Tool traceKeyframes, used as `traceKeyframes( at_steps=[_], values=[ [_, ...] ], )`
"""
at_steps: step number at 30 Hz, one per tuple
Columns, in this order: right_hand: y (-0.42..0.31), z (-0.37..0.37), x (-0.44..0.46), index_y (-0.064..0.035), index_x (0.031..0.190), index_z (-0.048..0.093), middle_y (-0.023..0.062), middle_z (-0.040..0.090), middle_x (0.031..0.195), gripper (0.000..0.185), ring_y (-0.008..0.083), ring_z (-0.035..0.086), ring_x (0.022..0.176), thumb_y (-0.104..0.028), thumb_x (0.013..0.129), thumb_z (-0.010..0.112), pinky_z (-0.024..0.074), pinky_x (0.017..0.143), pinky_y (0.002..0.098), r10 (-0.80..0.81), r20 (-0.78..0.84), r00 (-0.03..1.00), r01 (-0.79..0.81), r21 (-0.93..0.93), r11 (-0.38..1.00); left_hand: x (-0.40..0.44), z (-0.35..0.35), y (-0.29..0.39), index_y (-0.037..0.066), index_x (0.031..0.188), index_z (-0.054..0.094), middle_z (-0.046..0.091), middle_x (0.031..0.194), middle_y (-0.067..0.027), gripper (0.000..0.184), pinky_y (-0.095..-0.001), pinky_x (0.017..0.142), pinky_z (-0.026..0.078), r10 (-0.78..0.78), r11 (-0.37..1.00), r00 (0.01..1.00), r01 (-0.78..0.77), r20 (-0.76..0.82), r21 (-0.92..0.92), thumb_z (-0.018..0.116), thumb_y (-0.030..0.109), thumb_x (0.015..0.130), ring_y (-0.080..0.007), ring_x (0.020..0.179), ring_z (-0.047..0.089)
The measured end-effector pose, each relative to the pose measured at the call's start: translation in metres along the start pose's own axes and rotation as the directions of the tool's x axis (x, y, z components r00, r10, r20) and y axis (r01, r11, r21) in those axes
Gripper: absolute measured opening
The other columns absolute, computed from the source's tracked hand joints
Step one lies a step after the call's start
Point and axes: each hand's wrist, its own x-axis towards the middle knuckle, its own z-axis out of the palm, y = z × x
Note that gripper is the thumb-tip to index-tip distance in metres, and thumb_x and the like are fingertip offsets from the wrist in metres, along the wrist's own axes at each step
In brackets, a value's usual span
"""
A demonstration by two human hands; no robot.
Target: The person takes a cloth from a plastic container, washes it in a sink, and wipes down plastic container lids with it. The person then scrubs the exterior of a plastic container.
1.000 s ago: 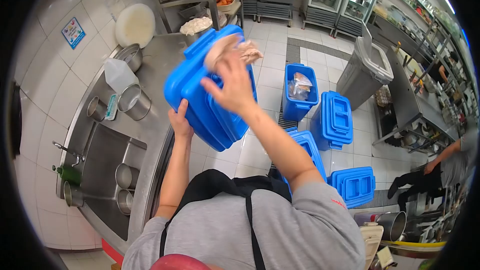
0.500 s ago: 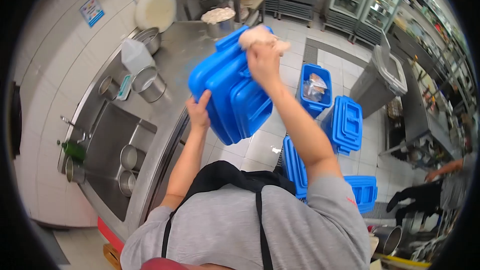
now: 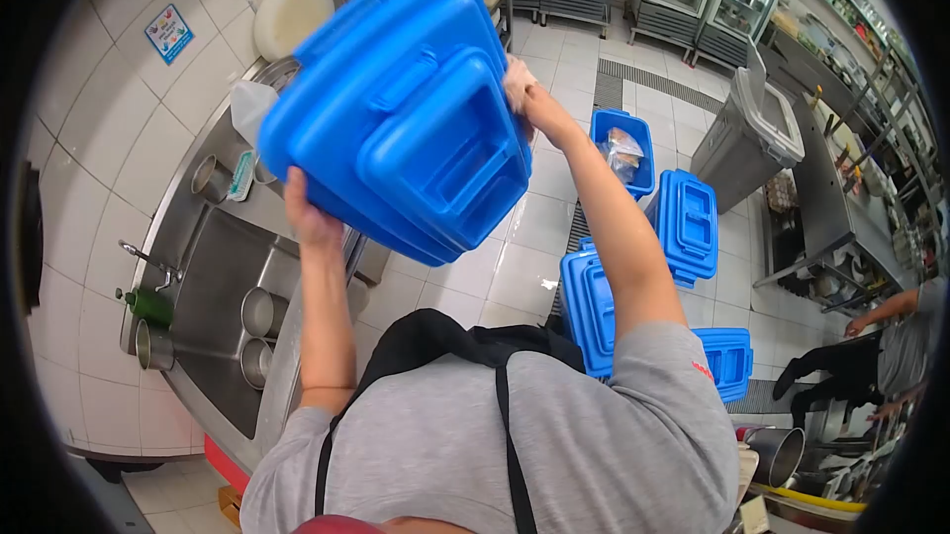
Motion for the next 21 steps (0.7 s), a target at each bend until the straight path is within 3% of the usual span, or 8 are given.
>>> traceKeyframes(
  at_steps=[5,7,9,12,13,16,19,21],
  values=[
    [0.003,-0.026,-0.046,0.0016,0.094,0.052,0.0078,0.058,0.085,0.034,0.0140,0.058,0.072,-0.007,0.061,0.054,0.0473,0.066,0.0250,-0.048,0.183,0.982,0.055,-0.037,0.998,0.075,-0.003,0.028,-0.002,0.117,0.040,0.048,0.113,-0.0136,0.053,-0.0345,0.088,0.038,-0.198,0.978,0.975,0.204,0.105,-0.051,0.043,0.040,0.084,-0.0241,0.102,0.048],
    [-0.009,-0.010,-0.076,0.0019,0.092,0.053,0.0076,0.059,0.078,0.035,0.0144,0.059,0.070,-0.004,0.058,0.056,0.0479,0.067,0.0256,-0.121,0.232,0.965,0.070,0.213,0.975,0.120,0.000,0.015,-0.001,0.117,0.040,0.047,0.116,-0.0136,0.054,-0.0350,0.090,0.035,-0.124,0.972,0.991,0.112,0.045,0.206,0.041,0.042,0.084,-0.0247,0.105,0.046],
    [-0.034,0.033,-0.104,0.0012,0.092,0.052,0.0081,0.060,0.078,0.033,0.0144,0.059,0.070,-0.001,0.059,0.055,0.0481,0.067,0.0259,-0.299,0.071,0.952,0.234,0.460,0.856,0.156,-0.004,-0.004,0.000,0.115,0.043,0.046,0.116,-0.0135,0.051,-0.0349,0.090,0.034,-0.293,0.788,0.923,0.381,-0.250,0.484,0.038,0.042,0.085,-0.0248,0.106,0.043],
    [-0.055,0.064,-0.115,0.0007,0.093,0.052,0.0083,0.059,0.080,0.031,0.0153,0.059,0.073,-0.002,0.061,0.056,0.0471,0.069,0.0283,-0.396,0.012,0.918,0.354,0.427,0.832,0.146,-0.012,-0.027,0.004,0.110,0.048,0.051,0.105,-0.0098,0.047,-0.0307,0.086,0.035,0.240,0.559,0.970,-0.106,-0.039,0.822,0.039,0.042,0.085,-0.0193,0.095,0.049],
    [-0.059,0.073,-0.117,0.0000,0.091,0.053,0.0088,0.060,0.081,0.030,0.0162,0.059,0.074,-0.003,0.061,0.057,0.0467,0.069,0.0289,-0.437,0.016,0.899,0.399,0.382,0.834,0.097,0.026,-0.023,0.000,0.111,0.046,0.050,0.107,-0.0125,0.047,-0.0354,0.086,0.035,0.015,0.892,0.997,0.020,-0.073,0.451,0.039,0.039,0.086,-0.0222,0.099,0.046],
    [-0.053,0.099,-0.114,-0.0012,0.085,0.056,0.0098,0.059,0.082,0.025,0.0177,0.058,0.072,-0.002,0.060,0.057,0.0453,0.067,0.0285,-0.518,0.152,0.842,0.532,-0.069,0.844,0.023,0.068,-0.058,0.000,0.105,0.050,0.054,0.099,-0.0112,0.041,-0.0303,0.080,0.040,-0.123,0.800,0.991,0.135,-0.061,0.585,0.042,0.034,0.085,-0.0163,0.090,0.051],
    [-0.051,0.126,-0.116,-0.0040,0.075,0.059,0.0110,0.058,0.079,0.016,0.0233,0.056,0.068,-0.003,0.060,0.059,0.0434,0.063,0.0308,-0.741,0.263,0.618,0.777,-0.342,0.528,0.032,0.047,-0.096,-0.002,0.103,0.050,0.056,0.093,-0.0115,0.039,-0.0287,0.073,0.043,-0.188,0.940,0.957,0.240,-0.221,0.243,0.044,0.031,0.084,-0.0164,0.085,0.054],
    [-0.049,0.137,-0.124,-0.0078,0.082,0.060,0.0143,0.052,0.095,0.027,0.0320,0.049,0.089,-0.016,0.058,0.067,0.0397,0.077,0.0379,-0.675,0.285,0.681,0.724,-0.403,0.560,0.038,0.031,-0.117,-0.002,0.099,0.052,0.057,0.086,-0.0110,0.032,-0.0253,0.060,0.043,-0.041,0.995,0.994,0.049,-0.102,0.082,0.048,0.026,0.082,-0.0150,0.072,0.055]
  ],
)
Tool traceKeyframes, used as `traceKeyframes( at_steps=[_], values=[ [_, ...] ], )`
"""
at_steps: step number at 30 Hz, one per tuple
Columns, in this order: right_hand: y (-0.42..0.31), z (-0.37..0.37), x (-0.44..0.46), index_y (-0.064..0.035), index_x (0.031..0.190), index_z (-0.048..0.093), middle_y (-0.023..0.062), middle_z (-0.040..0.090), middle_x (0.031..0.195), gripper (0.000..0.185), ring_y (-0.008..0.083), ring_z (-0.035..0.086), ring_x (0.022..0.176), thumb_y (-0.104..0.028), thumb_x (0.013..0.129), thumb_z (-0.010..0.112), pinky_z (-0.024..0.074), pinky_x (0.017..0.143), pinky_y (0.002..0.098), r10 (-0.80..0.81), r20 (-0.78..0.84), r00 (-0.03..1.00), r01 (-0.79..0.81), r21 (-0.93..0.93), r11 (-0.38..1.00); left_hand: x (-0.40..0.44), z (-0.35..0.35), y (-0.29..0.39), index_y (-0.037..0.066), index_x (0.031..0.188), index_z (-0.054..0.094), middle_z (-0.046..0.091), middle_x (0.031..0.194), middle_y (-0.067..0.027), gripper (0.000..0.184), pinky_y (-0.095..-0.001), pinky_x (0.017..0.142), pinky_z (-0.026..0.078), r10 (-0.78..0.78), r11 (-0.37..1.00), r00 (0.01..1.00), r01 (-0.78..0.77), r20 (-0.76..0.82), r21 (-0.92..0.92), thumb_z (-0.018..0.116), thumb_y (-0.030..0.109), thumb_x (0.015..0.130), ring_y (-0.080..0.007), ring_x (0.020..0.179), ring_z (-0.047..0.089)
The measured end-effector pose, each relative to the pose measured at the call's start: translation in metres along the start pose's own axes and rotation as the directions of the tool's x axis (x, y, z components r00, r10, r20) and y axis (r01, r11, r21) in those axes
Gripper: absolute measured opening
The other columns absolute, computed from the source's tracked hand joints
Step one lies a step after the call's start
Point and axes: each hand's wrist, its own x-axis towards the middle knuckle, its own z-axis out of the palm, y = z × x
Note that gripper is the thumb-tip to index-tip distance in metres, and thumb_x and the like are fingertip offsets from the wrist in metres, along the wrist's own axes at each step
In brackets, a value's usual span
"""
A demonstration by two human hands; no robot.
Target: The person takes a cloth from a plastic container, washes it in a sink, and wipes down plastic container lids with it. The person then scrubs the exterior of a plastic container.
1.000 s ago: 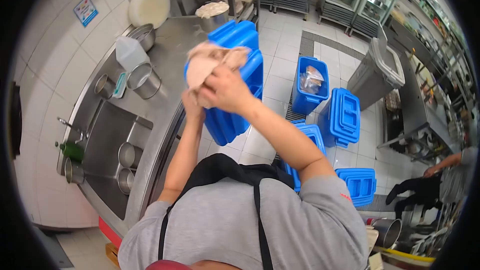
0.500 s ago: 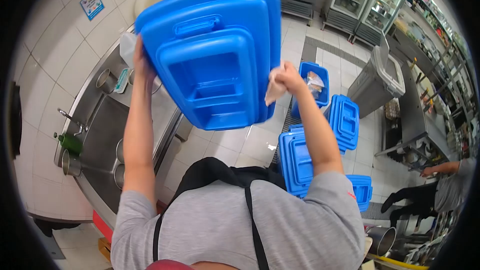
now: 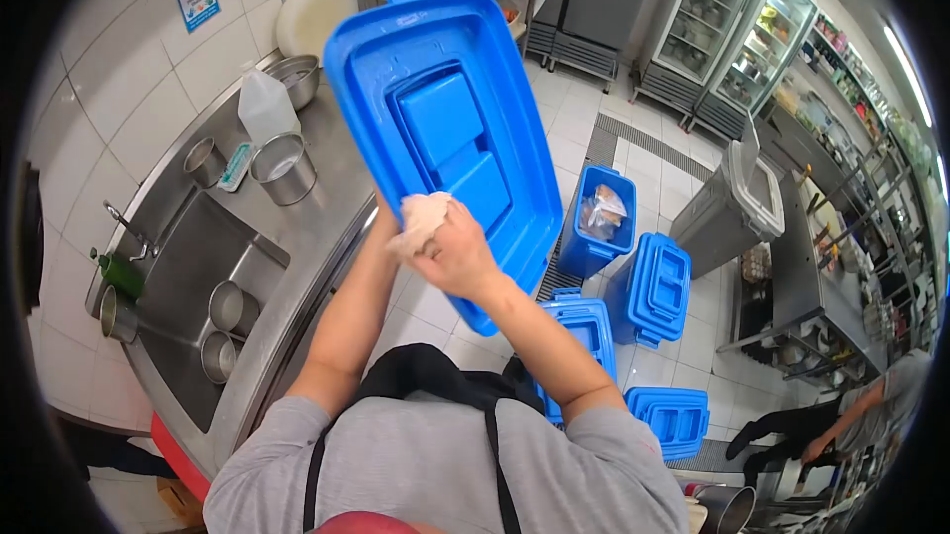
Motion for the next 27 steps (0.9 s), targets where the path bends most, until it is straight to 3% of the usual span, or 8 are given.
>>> traceKeyframes(
  at_steps=[2,3,7,12,16,18,22,27],
  values=[
    [-0.017,0.003,-0.004,-0.0080,0.083,0.060,0.0160,0.047,0.105,0.028,0.0343,0.043,0.098,-0.020,0.059,0.067,0.0351,0.083,0.0414,-0.010,0.067,0.998,0.021,-0.159,0.987,0.004,-0.004,0.008,-0.002,0.098,0.052,0.057,0.086,-0.0109,0.032,-0.0253,0.060,0.043,-0.044,0.999,0.998,0.045,0.035,-0.030,0.048,0.026,0.082,-0.0149,0.072,0.055],
    [-0.006,0.008,-0.022,-0.0093,0.088,0.060,0.0187,0.036,0.117,0.034,0.0386,0.028,0.113,-0.028,0.061,0.066,0.0239,0.092,0.0468,0.056,0.155,0.986,-0.036,-0.132,0.991,0.005,-0.005,0.014,-0.002,0.098,0.052,0.057,0.085,-0.0108,0.032,-0.0253,0.060,0.043,-0.064,0.997,0.997,0.066,0.045,-0.039,0.049,0.026,0.082,-0.0149,0.072,0.054],
    [0.030,0.031,-0.083,-0.0147,0.106,0.055,0.0196,0.027,0.123,0.049,0.0409,0.014,0.120,-0.042,0.066,0.058,0.0112,0.095,0.0550,0.038,0.099,0.994,-0.001,-0.347,0.938,0.011,-0.017,0.028,-0.001,0.098,0.052,0.057,0.085,-0.0106,0.032,-0.0254,0.059,0.043,-0.086,0.993,0.993,0.092,0.078,-0.072,0.049,0.026,0.082,-0.0147,0.071,0.054],
    [0.010,0.032,0.042,-0.0098,0.093,0.061,0.0194,0.030,0.121,0.044,0.0425,0.012,0.121,-0.041,0.062,0.060,0.0007,0.094,0.0605,-0.294,-0.008,0.956,0.232,-0.596,0.768,0.009,-0.014,0.030,-0.001,0.097,0.053,0.057,0.084,-0.0103,0.031,-0.0254,0.059,0.043,-0.090,0.993,0.989,0.098,0.115,-0.073,0.049,0.026,0.082,-0.0145,0.071,0.054],
    [-0.004,0.001,0.132,-0.0052,0.070,0.062,0.0102,0.037,0.114,0.030,0.0342,0.019,0.120,-0.033,0.059,0.061,0.0021,0.093,0.0613,-0.362,-0.174,0.916,0.174,-0.642,0.747,0.006,-0.014,0.035,-0.001,0.096,0.053,0.057,0.083,-0.0101,0.031,-0.0254,0.059,0.043,-0.095,0.993,0.986,0.104,0.140,-0.056,0.049,0.026,0.081,-0.0143,0.070,0.054],
    [0.026,-0.021,0.141,-0.0030,0.074,0.061,0.0078,0.037,0.116,0.030,0.0313,0.022,0.119,-0.030,0.061,0.060,0.0034,0.092,0.0617,-0.240,-0.203,0.949,0.026,-0.711,0.703,0.003,-0.019,0.041,-0.001,0.096,0.053,0.057,0.083,-0.0100,0.031,-0.0254,0.059,0.043,-0.113,0.992,0.982,0.121,0.153,-0.045,0.050,0.026,0.081,-0.0142,0.070,0.054],
    [0.105,-0.068,0.139,-0.0060,0.072,0.062,0.0094,0.037,0.115,0.027,0.0349,0.020,0.118,-0.032,0.069,0.057,0.0069,0.089,0.0660,-0.145,-0.486,0.862,-0.265,-0.675,0.688,-0.011,-0.033,0.052,-0.001,0.095,0.053,0.057,0.082,-0.0097,0.031,-0.0254,0.058,0.043,-0.140,0.989,0.975,0.146,0.171,-0.020,0.050,0.026,0.081,-0.0140,0.070,0.054],
    [0.133,-0.073,0.076,-0.0056,0.064,0.058,0.0116,0.031,0.124,0.024,0.0367,0.014,0.121,-0.029,0.067,0.057,0.0069,0.089,0.0666,-0.026,-0.359,0.933,-0.230,-0.651,0.724,-0.006,-0.041,0.065,-0.001,0.094,0.053,0.057,0.081,-0.0095,0.030,-0.0254,0.058,0.042,-0.156,0.987,0.970,0.158,0.186,0.006,0.050,0.026,0.081,-0.0138,0.069,0.053]
  ],
)
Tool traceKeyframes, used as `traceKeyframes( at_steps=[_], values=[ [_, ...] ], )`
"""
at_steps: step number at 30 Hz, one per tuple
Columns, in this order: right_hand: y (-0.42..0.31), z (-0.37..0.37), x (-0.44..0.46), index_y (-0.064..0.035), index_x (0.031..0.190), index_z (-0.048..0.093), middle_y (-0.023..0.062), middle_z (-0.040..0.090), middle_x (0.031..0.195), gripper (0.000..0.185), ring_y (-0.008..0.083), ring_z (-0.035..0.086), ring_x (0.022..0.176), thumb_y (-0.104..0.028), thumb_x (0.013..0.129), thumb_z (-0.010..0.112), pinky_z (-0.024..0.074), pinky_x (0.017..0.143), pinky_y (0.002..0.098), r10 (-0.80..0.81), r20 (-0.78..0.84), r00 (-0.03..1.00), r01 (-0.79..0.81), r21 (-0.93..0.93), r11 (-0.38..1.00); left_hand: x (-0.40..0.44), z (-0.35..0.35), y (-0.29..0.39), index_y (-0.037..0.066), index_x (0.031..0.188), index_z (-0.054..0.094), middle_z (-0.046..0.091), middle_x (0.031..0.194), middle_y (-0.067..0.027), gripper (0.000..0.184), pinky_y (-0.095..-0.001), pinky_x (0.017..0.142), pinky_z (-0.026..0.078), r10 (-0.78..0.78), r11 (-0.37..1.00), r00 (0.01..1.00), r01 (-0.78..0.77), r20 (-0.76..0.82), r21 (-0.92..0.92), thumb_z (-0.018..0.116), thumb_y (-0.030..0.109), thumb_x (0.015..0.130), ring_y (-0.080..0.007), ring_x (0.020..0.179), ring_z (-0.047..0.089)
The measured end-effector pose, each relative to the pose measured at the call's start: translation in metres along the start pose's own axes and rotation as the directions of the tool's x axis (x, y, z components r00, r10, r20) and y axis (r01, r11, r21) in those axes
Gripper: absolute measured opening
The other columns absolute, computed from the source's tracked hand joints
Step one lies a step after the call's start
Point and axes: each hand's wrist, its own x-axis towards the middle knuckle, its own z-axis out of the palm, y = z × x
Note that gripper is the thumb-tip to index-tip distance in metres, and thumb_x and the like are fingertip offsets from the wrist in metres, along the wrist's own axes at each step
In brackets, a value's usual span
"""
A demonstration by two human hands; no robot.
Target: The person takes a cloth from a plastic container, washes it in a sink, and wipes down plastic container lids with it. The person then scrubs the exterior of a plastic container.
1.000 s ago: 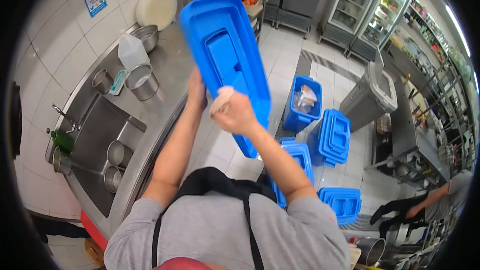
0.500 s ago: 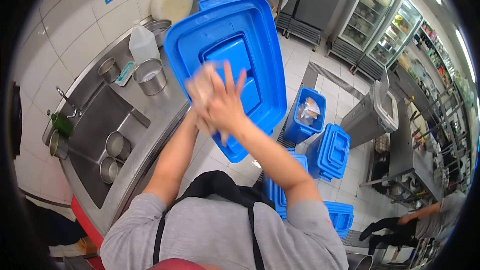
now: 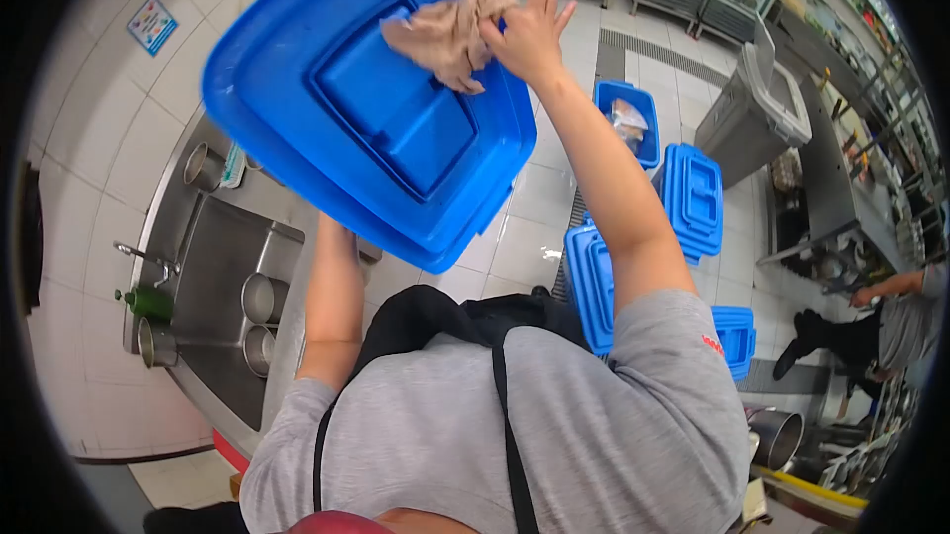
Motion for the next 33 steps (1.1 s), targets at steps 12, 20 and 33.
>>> traceKeyframes(
  at_steps=[12,20,33],
  values=[
    [0.083,0.012,-0.087,-0.0096,0.077,0.060,0.0149,0.046,0.099,0.018,0.0300,0.043,0.091,-0.022,0.065,0.063,0.0368,0.076,0.0406,0.342,0.000,0.940,-0.313,0.401,0.861,0.091,0.024,-0.054,-0.001,0.092,0.054,0.057,0.079,-0.0088,0.029,-0.0254,0.057,0.042,-0.085,0.996,0.991,0.085,0.102,0.005,0.051,0.026,0.080,-0.0133,0.068,0.053],
    [0.108,0.054,-0.049,-0.0109,0.102,0.054,0.0193,0.033,0.126,0.050,0.0354,0.018,0.124,-0.051,0.072,0.050,0.0020,0.094,0.0606,-0.443,0.529,0.724,0.286,0.354,0.890,0.193,0.092,-0.158,-0.001,0.091,0.054,0.057,0.078,-0.0083,0.029,-0.0255,0.056,0.042,-0.177,0.983,0.965,0.182,0.192,-0.010,0.052,0.026,0.080,-0.0129,0.067,0.052],
    [0.190,0.158,0.090,-0.0020,0.078,0.056,0.0124,0.054,0.089,0.027,0.0354,0.046,0.090,-0.028,0.075,0.048,0.0283,0.083,0.0439,-0.055,0.123,0.991,-0.023,0.557,0.830,0.331,0.141,-0.284,0.000,0.089,0.055,0.056,0.076,-0.0076,0.028,-0.0255,0.055,0.041,-0.267,0.957,0.920,0.287,0.287,-0.029,0.053,0.026,0.079,-0.0124,0.065,0.052]
  ],
)
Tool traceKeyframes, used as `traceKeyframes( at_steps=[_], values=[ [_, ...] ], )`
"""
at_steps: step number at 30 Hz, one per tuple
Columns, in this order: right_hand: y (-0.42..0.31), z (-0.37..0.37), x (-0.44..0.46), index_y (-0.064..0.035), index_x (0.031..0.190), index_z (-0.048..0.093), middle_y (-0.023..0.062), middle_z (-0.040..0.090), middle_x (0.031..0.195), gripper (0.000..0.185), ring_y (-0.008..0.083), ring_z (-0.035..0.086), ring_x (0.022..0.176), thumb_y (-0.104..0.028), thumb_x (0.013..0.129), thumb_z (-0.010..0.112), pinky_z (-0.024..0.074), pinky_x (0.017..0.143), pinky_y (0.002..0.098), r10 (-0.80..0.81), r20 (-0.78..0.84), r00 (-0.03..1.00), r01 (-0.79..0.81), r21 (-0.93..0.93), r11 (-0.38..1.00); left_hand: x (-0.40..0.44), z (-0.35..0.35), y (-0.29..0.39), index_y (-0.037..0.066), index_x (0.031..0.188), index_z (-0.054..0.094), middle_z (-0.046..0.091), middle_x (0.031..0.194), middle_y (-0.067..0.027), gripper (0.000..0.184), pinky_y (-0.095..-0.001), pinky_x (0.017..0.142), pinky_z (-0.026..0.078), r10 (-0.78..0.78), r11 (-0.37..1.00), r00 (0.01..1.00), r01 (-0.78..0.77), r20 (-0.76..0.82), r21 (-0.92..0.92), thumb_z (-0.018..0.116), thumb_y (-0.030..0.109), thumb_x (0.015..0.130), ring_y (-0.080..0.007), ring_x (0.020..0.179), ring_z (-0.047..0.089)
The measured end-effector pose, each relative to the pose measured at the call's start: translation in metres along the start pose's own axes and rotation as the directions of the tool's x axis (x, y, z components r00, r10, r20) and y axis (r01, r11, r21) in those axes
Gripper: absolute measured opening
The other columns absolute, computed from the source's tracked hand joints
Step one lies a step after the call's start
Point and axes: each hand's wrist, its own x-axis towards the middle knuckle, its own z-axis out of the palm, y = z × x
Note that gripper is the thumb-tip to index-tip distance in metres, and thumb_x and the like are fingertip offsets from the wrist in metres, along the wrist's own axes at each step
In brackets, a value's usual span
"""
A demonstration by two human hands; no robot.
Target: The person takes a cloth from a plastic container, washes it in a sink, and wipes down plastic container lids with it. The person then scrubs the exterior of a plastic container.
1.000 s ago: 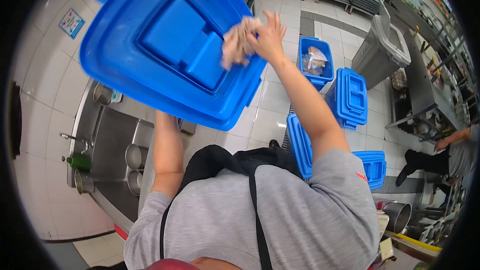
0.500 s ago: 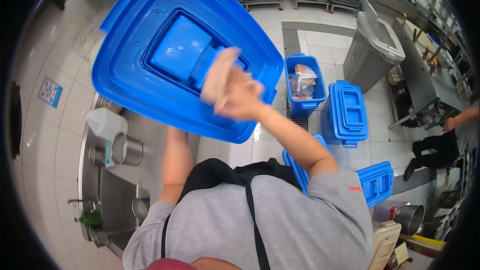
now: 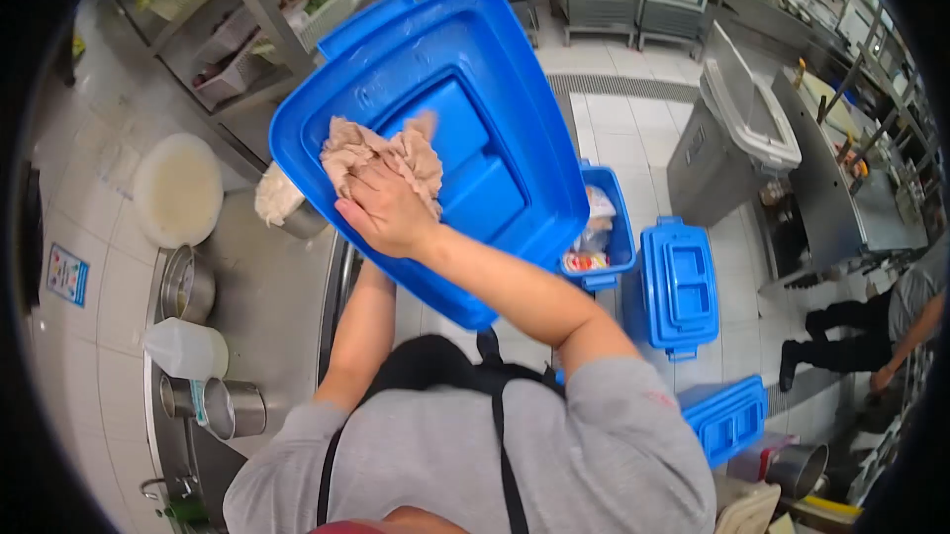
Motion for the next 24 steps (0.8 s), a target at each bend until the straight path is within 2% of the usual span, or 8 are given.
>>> traceKeyframes(
  at_steps=[1,6,8,11,12,14,19,24],
  values=[
    [0.013,-0.005,-0.009,-0.0051,0.075,0.055,0.0100,0.054,0.086,0.025,0.0328,0.047,0.096,-0.030,0.074,0.051,0.0275,0.087,0.0438,0.063,0.157,0.986,-0.059,-0.030,0.998,0.014,-0.004,-0.001,0.000,0.089,0.055,0.056,0.076,-0.0076,0.028,-0.0255,0.055,0.041,-0.014,1.000,1.000,0.014,0.015,-0.002,0.053,0.026,0.079,-0.0123,0.065,0.052],
    [0.128,-0.065,0.009,-0.0086,0.078,0.058,0.0089,0.053,0.087,0.029,0.0309,0.047,0.096,-0.035,0.068,0.056,0.0250,0.092,0.0490,-0.333,0.430,0.839,0.525,-0.478,0.705,0.088,-0.007,-0.010,0.000,0.088,0.055,0.056,0.075,-0.0073,0.027,-0.0255,0.054,0.041,-0.068,0.997,0.985,0.072,0.158,-0.020,0.053,0.026,0.079,-0.0121,0.064,0.052],
    [0.122,-0.097,0.060,-0.0088,0.078,0.058,0.0109,0.052,0.090,0.029,0.0319,0.047,0.095,-0.035,0.066,0.056,0.0233,0.091,0.0544,-0.042,0.129,0.991,0.131,-0.830,0.542,0.119,0.005,-0.020,0.000,0.088,0.055,0.056,0.074,-0.0072,0.027,-0.0255,0.054,0.041,-0.101,0.994,0.968,0.110,0.230,-0.026,0.053,0.025,0.079,-0.0120,0.064,0.051],
    [0.148,-0.091,0.083,-0.0069,0.077,0.057,0.0144,0.052,0.089,0.026,0.0329,0.046,0.092,-0.031,0.067,0.056,0.0197,0.092,0.0557,-0.210,-0.311,0.927,-0.077,-0.704,0.706,0.152,0.030,-0.045,0.000,0.087,0.055,0.056,0.074,-0.0070,0.027,-0.0255,0.054,0.041,-0.141,0.985,0.940,0.163,0.310,-0.047,0.053,0.025,0.079,-0.0119,0.064,0.051],
    [0.154,-0.082,0.063,-0.0041,0.077,0.056,0.0150,0.051,0.086,0.020,0.0332,0.045,0.091,-0.022,0.070,0.053,0.0161,0.096,0.0521,-0.244,-0.190,0.951,0.038,-0.710,0.704,0.160,0.038,-0.054,0.000,0.087,0.055,0.056,0.074,-0.0070,0.027,-0.0255,0.054,0.041,-0.151,0.982,0.932,0.179,0.330,-0.055,0.053,0.025,0.079,-0.0118,0.064,0.051],
    [0.137,-0.080,0.028,-0.0020,0.100,0.053,0.0161,0.047,0.113,0.029,0.0364,0.036,0.111,-0.017,0.075,0.048,0.0150,0.097,0.0499,-0.083,-0.223,0.971,-0.034,-0.472,0.881,0.175,0.053,-0.068,0.000,0.087,0.055,0.056,0.073,-0.0068,0.027,-0.0255,0.054,0.041,-0.167,0.976,0.913,0.208,0.373,-0.072,0.054,0.025,0.079,-0.0117,0.063,0.051],
    [0.149,-0.130,-0.145,-0.0055,0.113,0.047,0.0179,0.031,0.129,0.042,0.0358,0.024,0.122,-0.026,0.077,0.047,0.0082,0.099,0.0516,0.381,0.171,0.908,-0.203,-0.617,0.760,0.210,0.092,-0.102,0.000,0.086,0.055,0.056,0.073,-0.0066,0.026,-0.0256,0.053,0.041,-0.194,0.960,0.858,0.265,0.476,-0.087,0.054,0.025,0.078,-0.0115,0.063,0.051],
    [0.185,-0.176,-0.149,-0.0047,0.105,0.055,0.0226,0.029,0.128,0.048,0.0468,0.007,0.122,-0.043,0.078,0.044,-0.0053,0.096,0.0562,0.313,0.023,0.949,-0.196,-0.735,0.649,0.233,0.164,-0.164,0.000,0.085,0.056,0.056,0.072,-0.0063,0.026,-0.0256,0.053,0.040,-0.223,0.943,0.812,0.321,0.540,-0.092,0.054,0.025,0.078,-0.0113,0.062,0.051]
  ],
)
